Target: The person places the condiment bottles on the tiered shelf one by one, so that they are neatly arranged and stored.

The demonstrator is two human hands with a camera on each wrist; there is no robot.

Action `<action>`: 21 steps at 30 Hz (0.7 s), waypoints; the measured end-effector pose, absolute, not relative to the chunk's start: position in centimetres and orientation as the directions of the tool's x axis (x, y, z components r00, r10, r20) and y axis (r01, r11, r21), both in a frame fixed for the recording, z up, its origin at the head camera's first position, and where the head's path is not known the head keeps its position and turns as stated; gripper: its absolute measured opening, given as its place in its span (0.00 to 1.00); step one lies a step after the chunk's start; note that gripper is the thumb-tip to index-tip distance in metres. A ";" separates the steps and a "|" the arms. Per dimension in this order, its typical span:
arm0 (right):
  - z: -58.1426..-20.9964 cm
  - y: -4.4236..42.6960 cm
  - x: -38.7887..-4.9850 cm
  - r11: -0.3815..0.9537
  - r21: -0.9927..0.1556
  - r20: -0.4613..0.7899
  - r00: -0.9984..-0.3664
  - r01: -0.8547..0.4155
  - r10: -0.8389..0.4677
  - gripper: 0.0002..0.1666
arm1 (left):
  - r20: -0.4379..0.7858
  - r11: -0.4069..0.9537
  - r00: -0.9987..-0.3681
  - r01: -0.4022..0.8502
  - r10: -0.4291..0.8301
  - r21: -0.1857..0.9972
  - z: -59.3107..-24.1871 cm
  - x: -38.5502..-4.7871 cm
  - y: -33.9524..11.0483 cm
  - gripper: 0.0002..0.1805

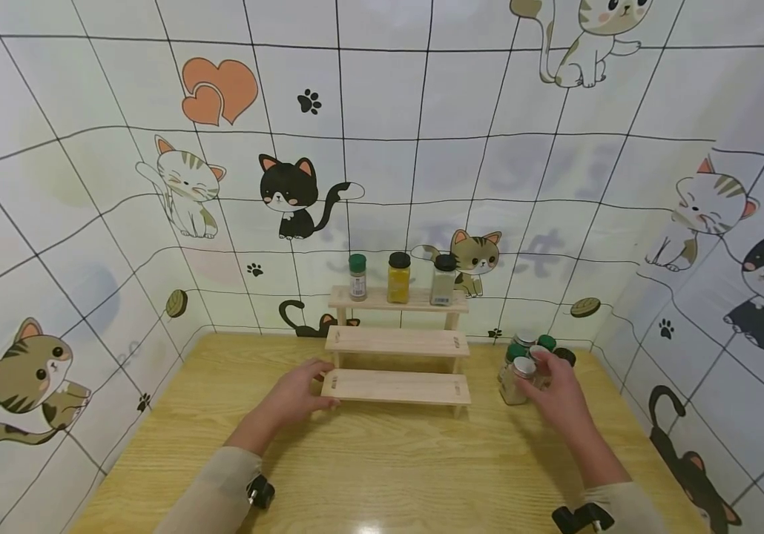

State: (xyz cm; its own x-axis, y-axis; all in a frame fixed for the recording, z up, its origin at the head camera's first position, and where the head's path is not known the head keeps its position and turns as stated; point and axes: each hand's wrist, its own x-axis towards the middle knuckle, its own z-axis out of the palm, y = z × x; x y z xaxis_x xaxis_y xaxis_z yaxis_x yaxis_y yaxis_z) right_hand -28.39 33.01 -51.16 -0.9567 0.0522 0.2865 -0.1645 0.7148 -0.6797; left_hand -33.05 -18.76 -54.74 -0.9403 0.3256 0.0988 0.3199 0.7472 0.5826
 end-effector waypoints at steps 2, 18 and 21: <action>-51.9 33.0 -28.3 0.720 -0.675 0.286 -0.957 -0.162 0.052 0.42 | 0.092 0.744 -0.942 0.312 0.322 0.591 -54.7 -33.0 -18.7 0.41; -55.4 31.6 -28.6 0.789 -0.598 0.344 -0.934 -0.138 0.098 0.47 | 0.080 0.749 -0.945 0.301 0.317 0.591 -55.0 -33.2 -18.8 0.41; -55.8 31.5 -28.7 0.788 -0.597 0.375 -0.921 -0.153 0.106 0.45 | 0.084 0.744 -0.942 0.309 0.324 0.593 -55.0 -33.2 -18.8 0.41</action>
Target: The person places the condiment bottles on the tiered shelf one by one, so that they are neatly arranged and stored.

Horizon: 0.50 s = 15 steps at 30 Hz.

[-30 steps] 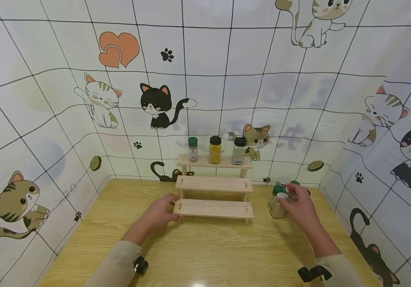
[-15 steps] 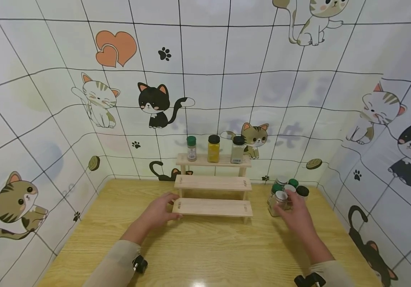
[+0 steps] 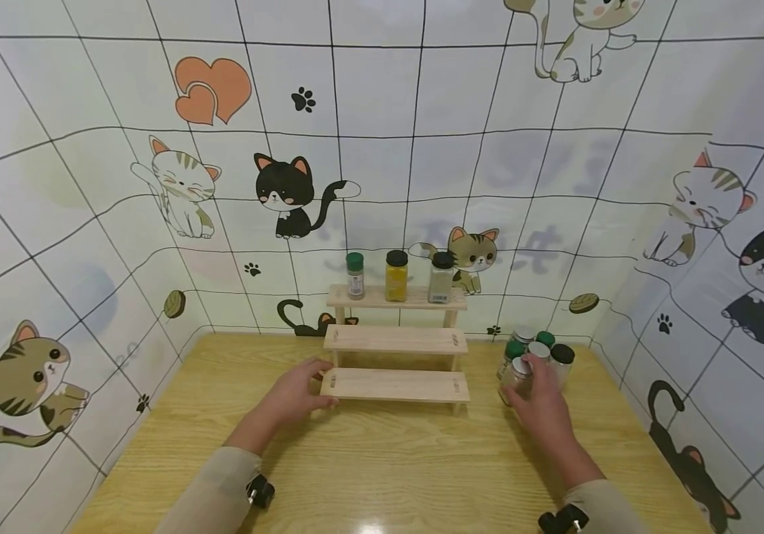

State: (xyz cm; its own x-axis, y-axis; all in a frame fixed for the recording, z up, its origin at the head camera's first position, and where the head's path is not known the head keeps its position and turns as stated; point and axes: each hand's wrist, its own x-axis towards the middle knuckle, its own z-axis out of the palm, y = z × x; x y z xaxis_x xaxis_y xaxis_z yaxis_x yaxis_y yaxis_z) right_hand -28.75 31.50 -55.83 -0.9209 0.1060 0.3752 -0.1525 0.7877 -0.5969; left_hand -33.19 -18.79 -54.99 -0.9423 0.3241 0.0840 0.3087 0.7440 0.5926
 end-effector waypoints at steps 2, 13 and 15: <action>-56.1 31.4 -28.9 0.786 -0.597 0.393 -0.912 -0.160 0.114 0.44 | 0.086 0.738 -0.941 0.311 0.327 0.599 -55.0 -33.2 -18.8 0.41; -56.5 31.5 -28.8 0.716 -0.647 0.423 -0.904 -0.262 0.051 0.41 | 0.095 0.736 -0.941 0.314 0.324 0.600 -55.1 -33.2 -18.9 0.41; -56.5 31.7 -28.7 0.690 -0.667 0.403 -0.915 -0.282 0.015 0.41 | 0.098 0.734 -0.940 0.316 0.326 0.601 -55.1 -33.2 -18.9 0.41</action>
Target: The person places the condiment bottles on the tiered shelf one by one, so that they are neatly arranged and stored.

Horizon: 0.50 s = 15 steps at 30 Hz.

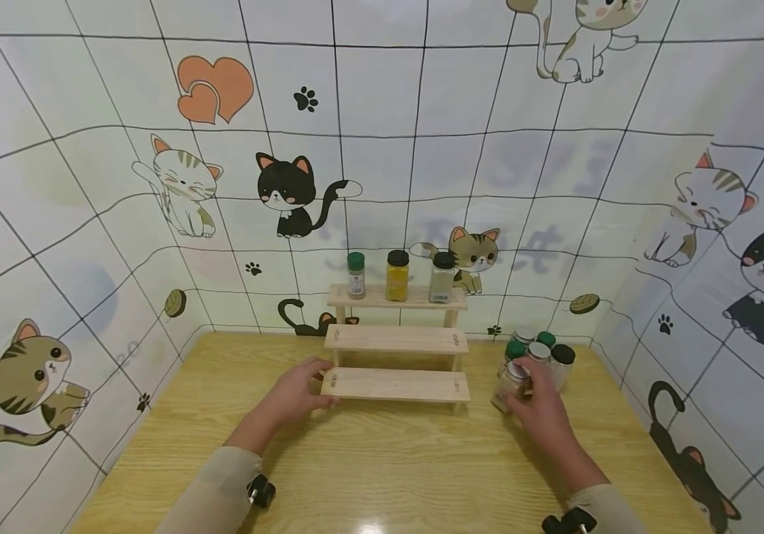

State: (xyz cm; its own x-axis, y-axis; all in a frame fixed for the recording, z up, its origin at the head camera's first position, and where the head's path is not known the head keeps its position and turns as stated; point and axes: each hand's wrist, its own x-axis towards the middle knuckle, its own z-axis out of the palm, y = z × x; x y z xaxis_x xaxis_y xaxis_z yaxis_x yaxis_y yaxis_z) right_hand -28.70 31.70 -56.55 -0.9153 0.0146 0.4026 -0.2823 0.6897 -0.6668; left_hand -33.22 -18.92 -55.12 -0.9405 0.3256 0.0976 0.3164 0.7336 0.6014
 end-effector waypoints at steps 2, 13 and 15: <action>-56.7 31.8 -28.6 0.668 -0.678 0.394 -0.919 -0.307 -0.023 0.42 | 0.096 0.733 -0.940 0.316 0.326 0.602 -55.2 -33.2 -18.9 0.41; -54.8 31.0 -28.8 0.652 -0.618 0.511 -0.855 -0.438 -0.090 0.45 | 0.101 0.727 -0.941 0.315 0.323 0.610 -55.0 -33.2 -18.8 0.39; -54.0 30.7 -29.0 0.646 -0.601 0.552 -0.829 -0.470 -0.090 0.45 | 0.102 0.726 -0.941 0.315 0.323 0.611 -55.0 -33.2 -18.8 0.39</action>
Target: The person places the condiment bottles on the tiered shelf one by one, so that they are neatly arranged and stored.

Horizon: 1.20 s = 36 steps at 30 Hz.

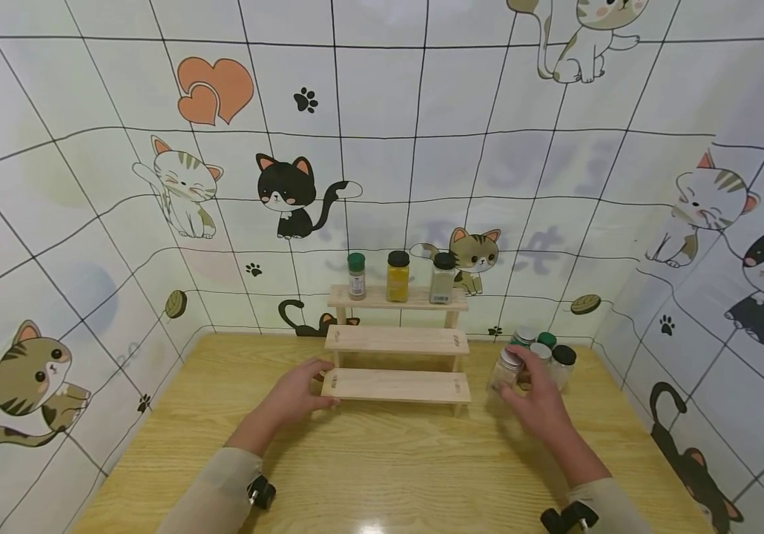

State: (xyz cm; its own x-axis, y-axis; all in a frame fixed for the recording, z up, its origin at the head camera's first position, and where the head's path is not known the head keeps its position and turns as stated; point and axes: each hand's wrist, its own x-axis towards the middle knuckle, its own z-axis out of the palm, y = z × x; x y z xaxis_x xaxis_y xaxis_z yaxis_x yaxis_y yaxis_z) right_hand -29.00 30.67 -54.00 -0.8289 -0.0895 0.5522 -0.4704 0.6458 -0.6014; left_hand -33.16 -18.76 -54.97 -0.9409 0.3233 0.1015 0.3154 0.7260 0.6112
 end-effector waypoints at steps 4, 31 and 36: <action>-52.2 29.8 -29.4 0.619 -0.588 0.597 -0.796 -0.520 -0.102 0.45 | 0.102 0.720 -0.940 0.317 0.326 0.618 -54.9 -33.1 -18.8 0.40; -46.3 22.2 -34.4 0.406 -0.668 0.510 -0.781 -0.624 -0.362 0.42 | 0.117 0.724 -0.938 0.328 0.326 0.607 -55.0 -33.0 -18.8 0.38; -45.5 20.4 -35.3 0.371 -0.704 0.459 -0.786 -0.606 -0.414 0.39 | 0.121 0.728 -0.939 0.327 0.322 0.603 -55.1 -33.1 -18.7 0.38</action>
State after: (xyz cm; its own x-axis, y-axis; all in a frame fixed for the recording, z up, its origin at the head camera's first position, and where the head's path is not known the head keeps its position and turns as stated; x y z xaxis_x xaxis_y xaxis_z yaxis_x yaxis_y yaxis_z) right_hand -35.28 20.37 -45.55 -0.7861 -0.4141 0.4589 -0.6061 0.3706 -0.7038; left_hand -33.08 -18.71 -55.11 -0.9389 0.3224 0.1205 0.3272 0.7279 0.6026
